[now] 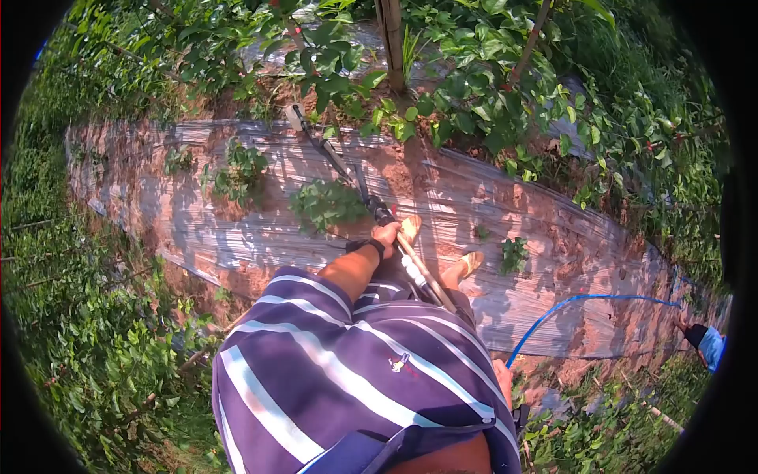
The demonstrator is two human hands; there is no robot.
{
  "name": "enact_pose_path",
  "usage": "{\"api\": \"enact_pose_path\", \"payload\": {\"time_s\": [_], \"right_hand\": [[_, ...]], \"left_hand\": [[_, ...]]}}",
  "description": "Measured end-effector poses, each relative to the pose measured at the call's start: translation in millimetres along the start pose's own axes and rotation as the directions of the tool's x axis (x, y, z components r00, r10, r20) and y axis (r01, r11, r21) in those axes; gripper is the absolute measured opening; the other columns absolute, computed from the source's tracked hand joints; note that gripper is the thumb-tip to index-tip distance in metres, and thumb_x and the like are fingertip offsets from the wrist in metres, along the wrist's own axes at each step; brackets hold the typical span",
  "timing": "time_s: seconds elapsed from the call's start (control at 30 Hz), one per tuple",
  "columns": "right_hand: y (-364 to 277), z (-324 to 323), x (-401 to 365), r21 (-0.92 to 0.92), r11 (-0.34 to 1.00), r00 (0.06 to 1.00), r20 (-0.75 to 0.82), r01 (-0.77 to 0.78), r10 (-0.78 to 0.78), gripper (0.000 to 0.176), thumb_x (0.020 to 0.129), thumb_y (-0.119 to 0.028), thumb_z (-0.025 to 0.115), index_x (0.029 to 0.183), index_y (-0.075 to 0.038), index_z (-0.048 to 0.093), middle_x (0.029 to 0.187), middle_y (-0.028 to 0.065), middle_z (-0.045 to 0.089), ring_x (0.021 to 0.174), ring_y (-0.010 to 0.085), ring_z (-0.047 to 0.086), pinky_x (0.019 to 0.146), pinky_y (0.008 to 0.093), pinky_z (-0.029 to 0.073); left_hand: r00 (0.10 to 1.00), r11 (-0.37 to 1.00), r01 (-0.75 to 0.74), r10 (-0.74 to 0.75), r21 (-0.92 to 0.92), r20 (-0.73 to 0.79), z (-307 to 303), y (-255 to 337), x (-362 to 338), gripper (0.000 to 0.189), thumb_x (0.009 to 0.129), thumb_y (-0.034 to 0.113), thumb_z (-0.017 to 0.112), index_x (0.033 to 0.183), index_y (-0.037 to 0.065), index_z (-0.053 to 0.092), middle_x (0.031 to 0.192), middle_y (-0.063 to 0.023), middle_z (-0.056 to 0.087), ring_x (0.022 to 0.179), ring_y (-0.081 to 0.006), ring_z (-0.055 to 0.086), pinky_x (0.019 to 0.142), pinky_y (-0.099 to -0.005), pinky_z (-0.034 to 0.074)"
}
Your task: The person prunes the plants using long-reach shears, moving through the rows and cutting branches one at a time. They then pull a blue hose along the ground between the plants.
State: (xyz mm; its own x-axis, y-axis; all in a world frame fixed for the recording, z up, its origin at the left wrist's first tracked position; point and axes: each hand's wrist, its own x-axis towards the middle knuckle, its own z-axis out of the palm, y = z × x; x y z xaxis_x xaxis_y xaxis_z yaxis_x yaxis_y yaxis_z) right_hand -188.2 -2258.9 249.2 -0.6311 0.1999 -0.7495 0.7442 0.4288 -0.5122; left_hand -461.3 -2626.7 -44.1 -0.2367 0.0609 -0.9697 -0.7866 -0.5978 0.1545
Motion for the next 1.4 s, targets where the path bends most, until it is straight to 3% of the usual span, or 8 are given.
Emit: {"api": "enact_pose_path", "payload": {"time_s": [0.2,0.27,0.47,0.57,0.77,0.97,1.03,1.4], "right_hand": [[-3.5,-6.4,-4.8,0.241,0.967,0.996,0.042,-0.087,0.079,0.040,0.100,-0.036,0.051,0.077,-0.004,0.059,0.055,0.0021,0.051,0.042,0.0087,0.046,0.040,0.0254,0.036],[-15.5,-8.0,-7.2,0.243,0.967,0.997,0.025,-0.081,0.077,0.044,0.100,-0.039,0.049,0.076,-0.003,0.059,0.054,0.0026,0.051,0.041,0.0098,0.046,0.039,0.0254,0.036],[-0.4,-19.2,-4.7,0.255,0.958,0.991,0.004,-0.134,0.137,0.050,0.099,-0.042,0.046,0.074,0.001,0.058,0.050,0.0073,0.050,0.035,0.0153,0.046,0.034,0.0292,0.034],[-0.1,-33.4,-3.2,0.275,0.869,0.911,0.135,-0.411,0.389,0.052,0.098,-0.044,0.046,0.078,0.003,0.059,0.066,0.0045,0.056,0.066,0.0160,0.046,0.063,0.0375,0.040],[62.6,-41.6,16.0,0.389,0.816,0.900,0.266,-0.428,0.346,0.050,0.098,-0.047,0.044,0.080,-0.003,0.058,0.054,0.0062,0.054,0.035,0.0131,0.045,0.034,0.0271,0.033],[51.9,-48.2,31.0,0.267,0.920,0.938,0.276,-0.286,0.212,0.043,0.099,-0.042,0.046,0.082,-0.003,0.058,0.057,0.0059,0.055,0.040,0.0122,0.046,0.039,0.0280,0.036],[37.4,-48.5,30.0,0.205,0.952,0.945,0.282,-0.228,0.166,0.042,0.099,-0.040,0.048,0.081,-0.002,0.057,0.059,0.0066,0.056,0.044,0.0134,0.048,0.043,0.0295,0.038],[-55.8,-14.7,1.0,-0.226,0.962,0.987,0.090,0.153,-0.136,0.033,0.095,-0.029,0.057,0.083,0.002,0.058,0.065,0.0158,0.056,0.062,0.0220,0.054,0.060,0.0380,0.044]], "left_hand": [[0.996,0.969,-0.029,0.048,0.244,-0.071,7.0,-18.2,8.5,0.034,0.089,0.014,0.062,0.113,-0.009,0.055,0.105,-0.0214,0.062,0.087,-0.0320,0.066,0.074,-0.0497,0.055],[0.952,0.815,-0.152,0.273,0.559,-0.140,10.5,-24.6,10.1,0.034,0.084,0.017,0.068,0.108,-0.008,0.060,0.102,-0.0183,0.065,0.081,-0.0280,0.066,0.072,-0.0438,0.054],[0.877,0.627,-0.106,0.424,0.772,-0.224,13.2,-45.4,27.2,0.038,0.078,0.024,0.074,0.099,-0.006,0.066,0.095,-0.0148,0.068,0.079,-0.0238,0.067,0.069,-0.0382,0.053],[0.883,0.601,0.008,0.370,0.799,-0.287,34.5,-42.2,-11.2,0.048,0.072,0.025,0.077,0.106,-0.008,0.066,0.108,-0.0214,0.068,0.098,-0.0285,0.068,0.083,-0.0364,0.052],[0.843,0.501,-0.008,0.468,0.866,-0.263,26.5,-55.6,-2.1,0.036,0.076,0.024,0.073,0.096,-0.004,0.067,0.089,-0.0145,0.070,0.076,-0.0213,0.068,0.066,-0.0356,0.053],[0.879,0.749,-0.146,0.399,0.647,-0.263,27.9,-38.8,-29.6,0.029,0.075,0.021,0.071,0.089,-0.004,0.065,0.082,-0.0114,0.066,0.070,-0.0196,0.064,0.063,-0.0370,0.051],[0.929,0.918,-0.182,0.278,0.352,-0.243,44.1,-22.9,-65.9,0.024,0.073,0.020,0.070,0.082,-0.002,0.063,0.077,-0.0091,0.060,0.069,-0.0210,0.058,0.066,-0.0389,0.050],[0.985,0.991,0.037,-0.016,-0.125,0.170,16.4,30.7,-49.5,0.032,0.080,0.012,0.058,0.106,-0.005,0.048,0.095,-0.0212,0.056,0.088,-0.0411,0.062,0.078,-0.0536,0.056]]}}
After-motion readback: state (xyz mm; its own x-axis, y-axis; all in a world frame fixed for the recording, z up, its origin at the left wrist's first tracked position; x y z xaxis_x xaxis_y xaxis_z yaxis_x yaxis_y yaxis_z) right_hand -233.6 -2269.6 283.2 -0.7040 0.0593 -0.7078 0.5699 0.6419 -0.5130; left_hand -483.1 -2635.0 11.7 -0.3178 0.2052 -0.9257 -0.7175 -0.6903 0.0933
